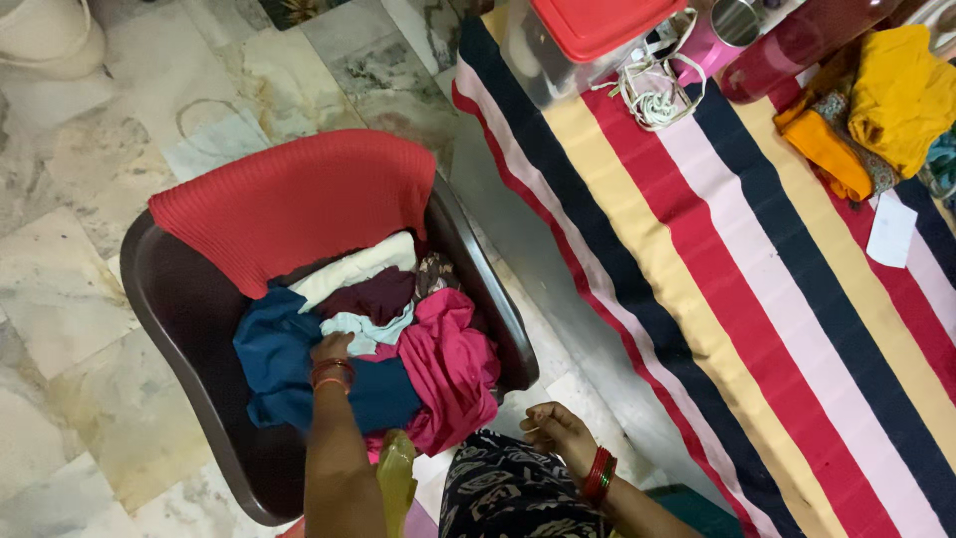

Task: The person folds a white long-sleeved shirt, a pink t-shirt, and a light blue t-shirt on a striped table. Each garment is laid flat, sleeves and sides are folded in, and the item is folded into a compact rectangle before being placed aside.

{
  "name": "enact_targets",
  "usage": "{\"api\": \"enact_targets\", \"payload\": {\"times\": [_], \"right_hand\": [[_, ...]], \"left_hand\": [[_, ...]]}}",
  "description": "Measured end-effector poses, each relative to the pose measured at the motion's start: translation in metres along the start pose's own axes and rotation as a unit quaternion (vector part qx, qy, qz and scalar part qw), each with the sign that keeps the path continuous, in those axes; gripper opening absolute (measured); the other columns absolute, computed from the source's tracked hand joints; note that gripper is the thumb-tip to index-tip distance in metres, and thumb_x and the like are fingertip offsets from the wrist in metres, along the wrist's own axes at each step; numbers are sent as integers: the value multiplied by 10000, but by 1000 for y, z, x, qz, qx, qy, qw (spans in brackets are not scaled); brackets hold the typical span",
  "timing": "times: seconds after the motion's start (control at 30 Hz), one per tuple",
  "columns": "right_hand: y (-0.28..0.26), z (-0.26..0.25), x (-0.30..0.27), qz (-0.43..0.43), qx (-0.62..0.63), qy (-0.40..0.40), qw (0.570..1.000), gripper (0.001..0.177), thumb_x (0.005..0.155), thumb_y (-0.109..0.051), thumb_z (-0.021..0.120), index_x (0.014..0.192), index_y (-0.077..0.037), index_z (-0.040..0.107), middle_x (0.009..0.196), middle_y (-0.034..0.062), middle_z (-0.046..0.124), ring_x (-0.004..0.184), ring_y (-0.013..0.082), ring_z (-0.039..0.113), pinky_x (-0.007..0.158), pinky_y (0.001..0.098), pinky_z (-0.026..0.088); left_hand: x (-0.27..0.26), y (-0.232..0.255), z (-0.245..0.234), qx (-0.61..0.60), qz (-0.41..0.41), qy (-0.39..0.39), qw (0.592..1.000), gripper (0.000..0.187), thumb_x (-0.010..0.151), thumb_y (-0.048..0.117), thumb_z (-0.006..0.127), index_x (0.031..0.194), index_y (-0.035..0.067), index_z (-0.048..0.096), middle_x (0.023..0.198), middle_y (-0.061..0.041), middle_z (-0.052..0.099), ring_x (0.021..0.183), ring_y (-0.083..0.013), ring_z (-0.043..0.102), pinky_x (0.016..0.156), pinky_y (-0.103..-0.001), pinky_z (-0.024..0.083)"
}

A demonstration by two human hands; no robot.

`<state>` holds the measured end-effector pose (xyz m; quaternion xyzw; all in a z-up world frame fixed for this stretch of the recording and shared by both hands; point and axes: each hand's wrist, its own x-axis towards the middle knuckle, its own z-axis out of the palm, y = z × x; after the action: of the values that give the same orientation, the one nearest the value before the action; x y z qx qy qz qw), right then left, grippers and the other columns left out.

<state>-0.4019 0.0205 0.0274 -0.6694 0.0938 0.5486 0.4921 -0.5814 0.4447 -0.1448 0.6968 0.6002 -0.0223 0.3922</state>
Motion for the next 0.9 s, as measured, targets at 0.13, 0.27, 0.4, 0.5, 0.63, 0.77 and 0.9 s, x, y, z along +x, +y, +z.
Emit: {"api": "enact_targets", "payload": {"times": [0.13,0.27,0.4,0.5,0.63,0.77,0.9], "right_hand": [[3,2,2,1,29,-26,999,269,983,-266,584,1135,-58,662,1034,86,758,849,162,698,754,312,544],[10,1,-9,3,36,-19,999,263,989,-263,592,1113,-42,659,1003,89,752,836,162,683,741,302,539],[11,-2,-11,41,32,-16,998,270,985,-281,587,1112,-52,651,1004,89,759,852,159,693,726,302,533],[17,-3,-10,39,19,-9,999,292,987,-305,586,1123,-60,666,994,76,756,835,152,688,723,291,528],[28,-3,-5,35,28,-20,999,282,984,-300,605,1112,-57,667,977,83,763,809,160,688,717,302,542],[34,-4,-4,29,19,-26,999,268,984,-289,605,1105,-60,673,983,68,765,819,154,703,717,293,537],[29,-1,-2,27,19,-25,999,271,992,-299,592,1117,-76,682,977,74,763,824,150,706,724,285,533]], "left_hand": [[12,0,18,67,2,72,995,547,832,384,746,1252,46,653,1215,-175,715,1104,-335,705,973,-440,548],[15,-13,34,-82,-89,130,984,686,715,365,837,1279,61,592,1174,-195,688,1050,-368,692,918,-449,553],[7,-10,32,106,-32,62,992,541,766,389,790,1238,155,665,1284,-144,631,1127,-372,629,949,-456,521],[-4,-4,28,233,10,10,972,443,805,407,754,1207,225,719,1367,-105,588,1185,-376,582,973,-462,497],[-4,6,26,269,-5,-103,958,406,845,430,716,1230,309,750,1403,-66,582,1248,-379,518,1013,-495,455],[-8,0,13,210,49,26,976,288,962,407,625,1080,223,813,1136,-91,757,1012,-321,727,855,-452,597],[-30,-5,4,-111,10,162,981,153,916,242,720,994,200,845,993,-119,778,853,-304,745,782,-415,574]]}}
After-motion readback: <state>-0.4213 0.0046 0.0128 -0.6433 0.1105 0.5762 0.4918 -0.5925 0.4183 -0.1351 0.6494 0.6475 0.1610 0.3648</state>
